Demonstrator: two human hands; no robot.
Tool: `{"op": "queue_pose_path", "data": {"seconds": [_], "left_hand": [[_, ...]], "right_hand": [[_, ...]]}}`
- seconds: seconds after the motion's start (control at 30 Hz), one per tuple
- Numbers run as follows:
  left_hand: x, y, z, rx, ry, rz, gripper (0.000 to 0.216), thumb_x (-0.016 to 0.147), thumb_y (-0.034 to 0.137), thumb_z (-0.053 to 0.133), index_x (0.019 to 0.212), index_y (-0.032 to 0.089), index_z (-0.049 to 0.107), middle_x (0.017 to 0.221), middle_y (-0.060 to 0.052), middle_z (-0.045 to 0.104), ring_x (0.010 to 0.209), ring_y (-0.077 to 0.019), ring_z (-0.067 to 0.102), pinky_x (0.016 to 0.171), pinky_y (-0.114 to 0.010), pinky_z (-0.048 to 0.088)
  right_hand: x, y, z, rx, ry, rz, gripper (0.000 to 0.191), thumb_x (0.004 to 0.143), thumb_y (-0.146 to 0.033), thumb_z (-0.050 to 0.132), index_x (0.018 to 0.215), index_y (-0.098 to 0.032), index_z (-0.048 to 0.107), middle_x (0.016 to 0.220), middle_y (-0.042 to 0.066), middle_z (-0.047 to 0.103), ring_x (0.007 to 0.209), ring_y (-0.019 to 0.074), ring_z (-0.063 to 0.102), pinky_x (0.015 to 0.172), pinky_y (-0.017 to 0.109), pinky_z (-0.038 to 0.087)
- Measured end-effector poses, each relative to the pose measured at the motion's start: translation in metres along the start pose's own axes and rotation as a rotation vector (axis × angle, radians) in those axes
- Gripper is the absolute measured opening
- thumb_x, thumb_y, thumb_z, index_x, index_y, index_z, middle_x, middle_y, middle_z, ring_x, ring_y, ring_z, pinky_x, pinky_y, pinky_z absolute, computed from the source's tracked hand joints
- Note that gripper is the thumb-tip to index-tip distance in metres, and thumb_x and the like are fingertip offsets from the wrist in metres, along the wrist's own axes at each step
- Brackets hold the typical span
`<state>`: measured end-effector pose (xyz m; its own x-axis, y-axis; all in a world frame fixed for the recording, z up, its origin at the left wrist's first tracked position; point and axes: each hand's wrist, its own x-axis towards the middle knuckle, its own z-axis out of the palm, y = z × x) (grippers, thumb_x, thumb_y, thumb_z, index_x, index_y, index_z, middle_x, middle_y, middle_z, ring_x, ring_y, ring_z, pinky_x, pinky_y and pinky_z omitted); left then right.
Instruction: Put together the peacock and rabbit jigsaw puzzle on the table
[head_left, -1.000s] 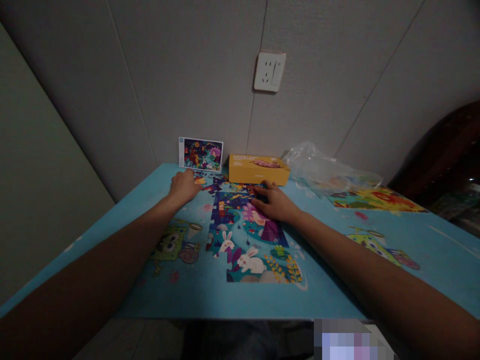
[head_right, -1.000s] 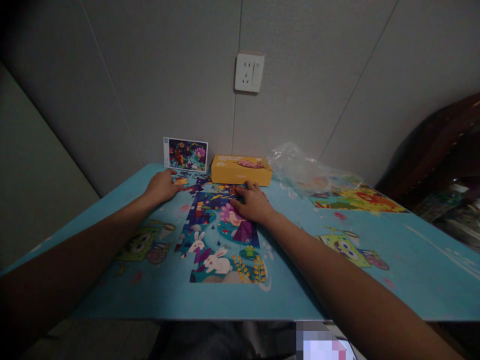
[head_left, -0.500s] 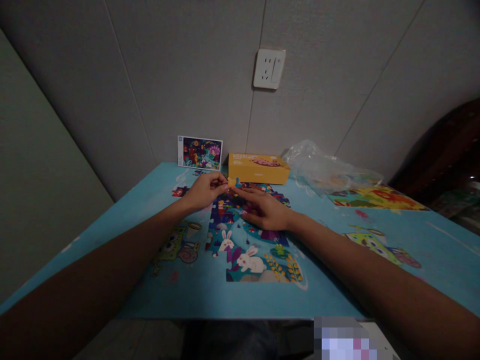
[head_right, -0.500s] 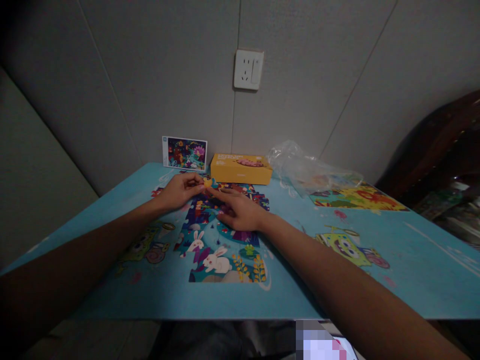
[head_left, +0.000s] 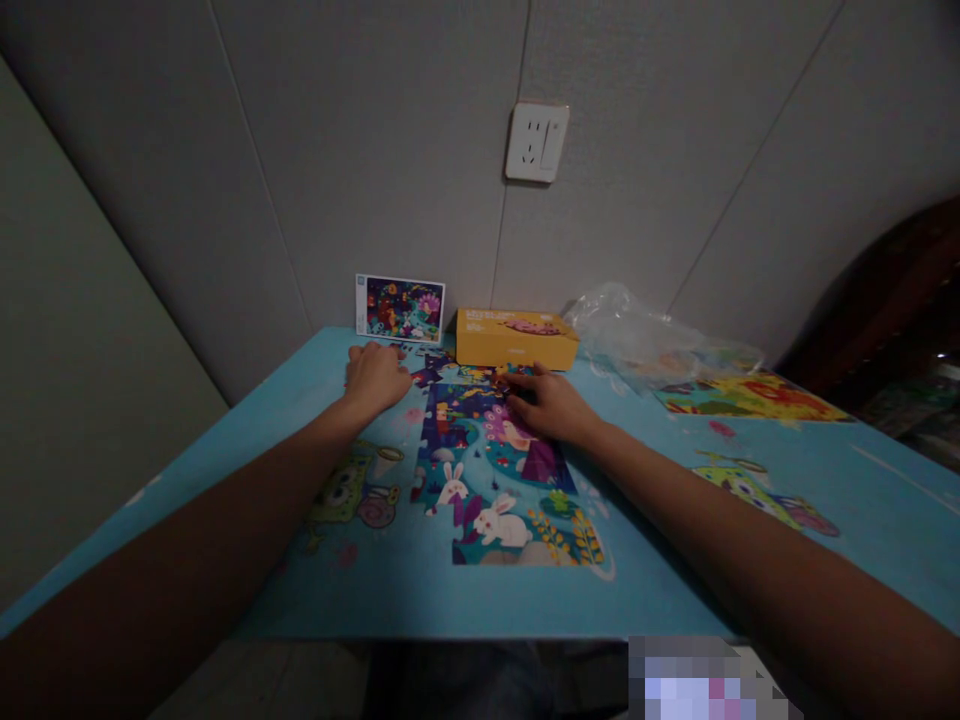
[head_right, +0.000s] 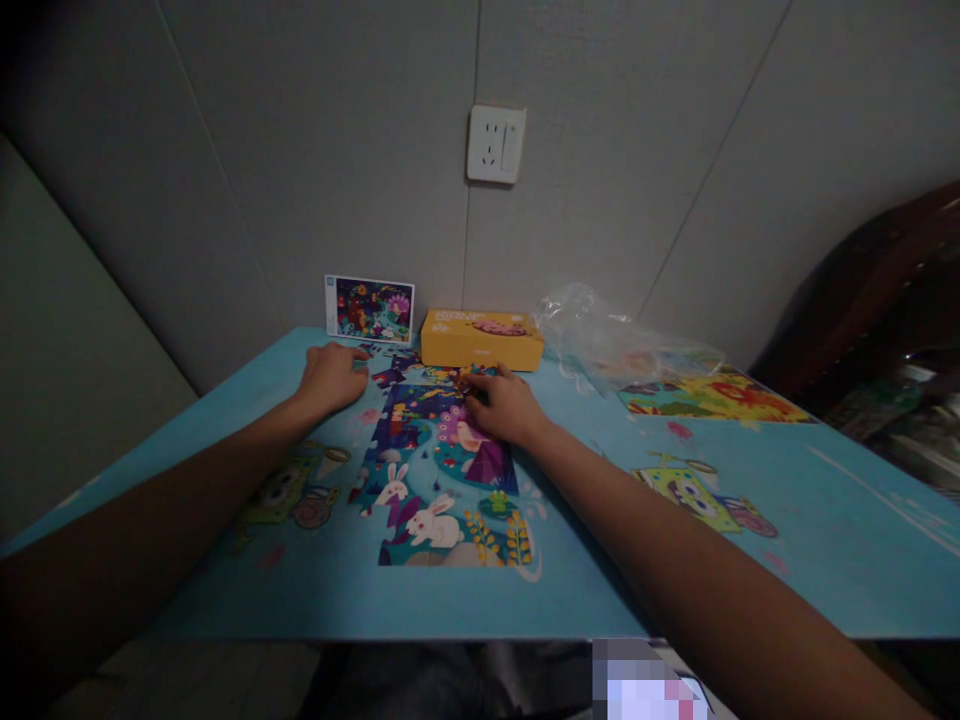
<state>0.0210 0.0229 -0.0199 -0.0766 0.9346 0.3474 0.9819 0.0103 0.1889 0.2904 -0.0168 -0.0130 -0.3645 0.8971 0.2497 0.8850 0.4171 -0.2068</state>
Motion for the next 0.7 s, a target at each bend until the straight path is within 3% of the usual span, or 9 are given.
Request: {"op": "queue_pose_path", "data": {"seconds": [0.13,0.23,0.37,0.7], "left_hand": [[-0.0018,0.0011,-0.001,0.031,-0.075,-0.068,0.05,0.082,0.055,0.052,0.11,0.02,0.074,0.119,-0.018,0.06,0.119,-0.041,0.046,0.094,-0.05,0.044],[-0.0055,0.0057,-0.003,0.033,-0.132,-0.048,0.057,0.078,0.064,0.054,0.111,0.022,0.073,0.121,-0.02,0.058,0.121,-0.0437,0.042,0.093,-0.053,0.044],[-0.0068,0.0066,-0.0026,0.004,-0.157,-0.024,0.06,0.076,0.066,0.058,0.117,0.024,0.071,0.123,-0.022,0.056,0.122,-0.0452,0.04,0.092,-0.055,0.043],[-0.0032,0.0055,0.0019,-0.037,-0.148,-0.026,0.046,0.076,0.057,0.066,0.108,0.024,0.074,0.119,-0.019,0.06,0.122,-0.0429,0.043,0.092,-0.051,0.044]], "right_hand": [[0.0022,0.0028,0.0014,-0.053,-0.031,-0.015,0.045,0.093,-0.033,0.05,0.136,-0.024,0.058,0.123,0.01,0.067,0.119,0.0293,0.054,0.107,0.043,0.036],[0.0027,0.0036,0.0019,-0.084,-0.039,-0.013,0.041,0.093,-0.037,0.05,0.131,-0.025,0.063,0.128,0.012,0.06,0.116,0.0281,0.054,0.104,0.041,0.037],[0.0023,0.0056,0.003,-0.088,-0.014,-0.01,0.039,0.093,-0.041,0.051,0.124,-0.025,0.068,0.123,0.014,0.055,0.114,0.0276,0.052,0.1,0.038,0.04],[0.0029,0.0073,0.0055,-0.05,-0.018,-0.018,0.042,0.093,-0.038,0.051,0.129,-0.023,0.064,0.125,0.014,0.053,0.114,0.027,0.053,0.098,0.035,0.04]]}}
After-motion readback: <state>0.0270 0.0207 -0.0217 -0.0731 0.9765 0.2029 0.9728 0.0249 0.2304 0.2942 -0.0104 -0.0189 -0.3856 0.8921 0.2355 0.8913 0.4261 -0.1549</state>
